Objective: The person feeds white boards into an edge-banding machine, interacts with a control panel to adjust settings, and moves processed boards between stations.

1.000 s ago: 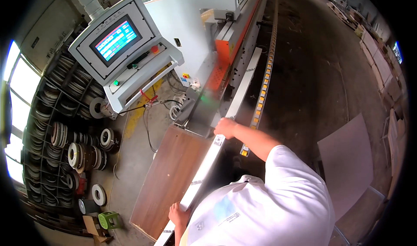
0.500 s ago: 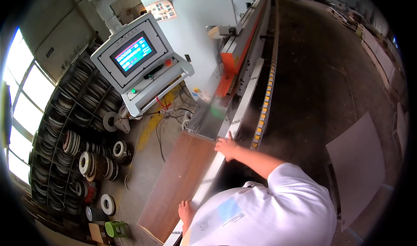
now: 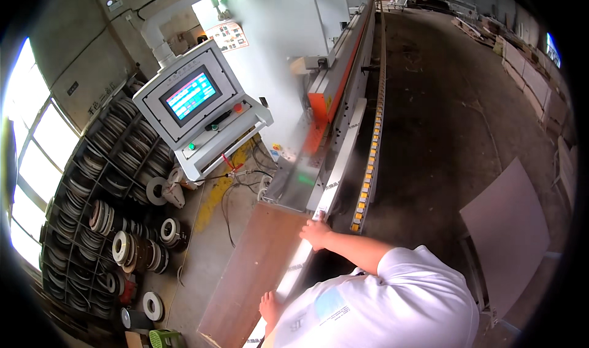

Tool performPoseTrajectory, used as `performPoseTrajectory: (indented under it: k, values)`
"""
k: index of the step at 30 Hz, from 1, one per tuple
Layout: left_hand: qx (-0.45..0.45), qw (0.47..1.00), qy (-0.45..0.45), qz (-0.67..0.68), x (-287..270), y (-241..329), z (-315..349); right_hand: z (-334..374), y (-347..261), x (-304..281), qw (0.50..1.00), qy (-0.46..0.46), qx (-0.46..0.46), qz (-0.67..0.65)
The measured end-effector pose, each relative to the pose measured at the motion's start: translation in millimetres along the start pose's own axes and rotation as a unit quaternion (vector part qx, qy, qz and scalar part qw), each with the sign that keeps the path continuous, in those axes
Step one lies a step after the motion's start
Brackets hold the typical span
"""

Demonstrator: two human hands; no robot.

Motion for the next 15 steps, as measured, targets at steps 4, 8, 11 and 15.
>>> performPoseTrajectory:
  k: [4, 8, 11, 15]
  values:
    - [0.009, 1.0, 0.019, 0.002, -14, 13, 0, 1, -1, 2, 1.0, -0.013, 0.005, 0.006]
    - [-0.018, 0.999, 0.042, 0.023, -5, 3, 4, -8, 0, 12, 0.998, -0.043, 0.017, 0.051]
    - [-0.018, 0.999, 0.024, 0.026, 2, 1, 4, -14, 4, 24, 0.998, -0.03, 0.024, 0.05]
    - [-0.028, 0.999, 0.019, 0.022, 0, -1, 4, -20, 1, 25, 0.997, -0.046, 0.018, 0.052]
Point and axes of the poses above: each hand's wrist, its own z-axis away from the middle knuckle, its own x-axis out of the palm, y = z × x, the point moved 7 cm from there along -z, towards the middle knuckle, and after that the axes turned 7 degrees about y, right-handed, at the moved point
